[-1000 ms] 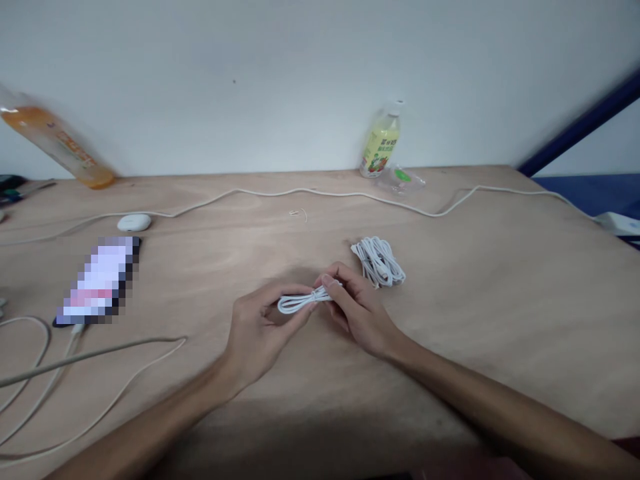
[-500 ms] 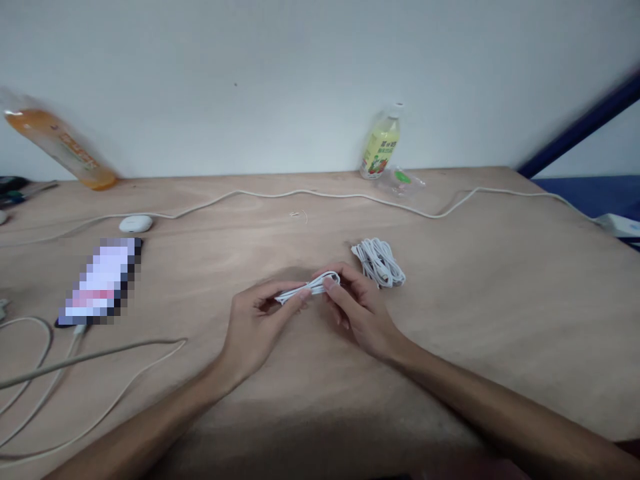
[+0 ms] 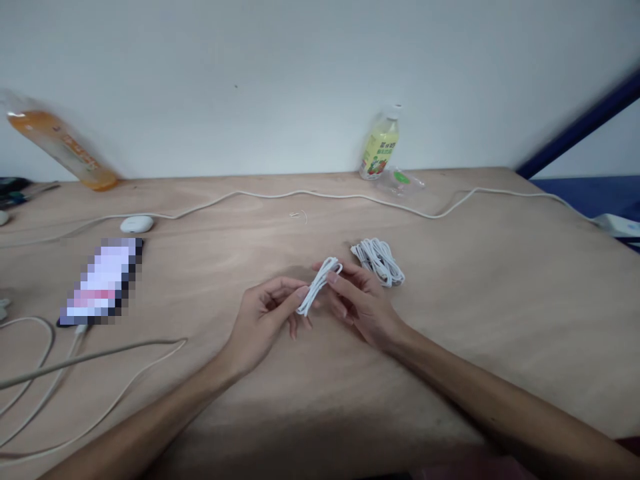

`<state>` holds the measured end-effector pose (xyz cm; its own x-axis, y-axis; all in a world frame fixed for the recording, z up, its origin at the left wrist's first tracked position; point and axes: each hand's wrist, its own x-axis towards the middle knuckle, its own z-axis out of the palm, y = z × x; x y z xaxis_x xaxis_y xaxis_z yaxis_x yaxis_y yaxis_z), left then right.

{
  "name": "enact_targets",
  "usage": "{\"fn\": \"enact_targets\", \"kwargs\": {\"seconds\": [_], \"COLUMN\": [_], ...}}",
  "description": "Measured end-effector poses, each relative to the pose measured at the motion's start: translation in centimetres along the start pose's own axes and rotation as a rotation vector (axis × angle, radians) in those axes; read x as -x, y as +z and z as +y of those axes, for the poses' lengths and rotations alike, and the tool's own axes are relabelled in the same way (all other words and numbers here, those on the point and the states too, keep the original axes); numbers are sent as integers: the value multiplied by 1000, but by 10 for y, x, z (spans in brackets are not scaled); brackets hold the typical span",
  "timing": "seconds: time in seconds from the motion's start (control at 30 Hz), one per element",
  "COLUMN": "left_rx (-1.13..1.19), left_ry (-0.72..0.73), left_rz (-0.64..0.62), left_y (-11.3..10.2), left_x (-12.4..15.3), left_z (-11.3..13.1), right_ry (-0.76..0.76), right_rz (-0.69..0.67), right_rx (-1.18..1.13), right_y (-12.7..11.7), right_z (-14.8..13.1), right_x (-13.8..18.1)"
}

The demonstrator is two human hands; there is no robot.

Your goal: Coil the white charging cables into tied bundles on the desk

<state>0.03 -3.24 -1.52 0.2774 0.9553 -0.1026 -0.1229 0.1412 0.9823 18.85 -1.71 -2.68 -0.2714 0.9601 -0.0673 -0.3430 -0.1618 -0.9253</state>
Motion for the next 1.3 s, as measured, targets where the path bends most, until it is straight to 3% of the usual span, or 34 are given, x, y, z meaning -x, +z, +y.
{"fn": "enact_targets", "kwargs": {"seconds": [0.13,0.4,1.03,1.3], "left_rx": [53,-57,-8,-59], "left_ry": [-42,-73,-45,-45], "left_rz": [-65,-110,-125,-67], "left_y": [-3,-2,-4,-3], "left_x": [-4,-3,-7,-5], "left_z": [0,-1,1,-3], "right_ry": [24,30,30,31], "right_rz": [-11,98,-128,-139], "right_rx": [23,44,130,154], "right_y": [0,0,-7,-9], "right_z": [2,5,6,3], "right_x": [0,-1,-2,-2]}}
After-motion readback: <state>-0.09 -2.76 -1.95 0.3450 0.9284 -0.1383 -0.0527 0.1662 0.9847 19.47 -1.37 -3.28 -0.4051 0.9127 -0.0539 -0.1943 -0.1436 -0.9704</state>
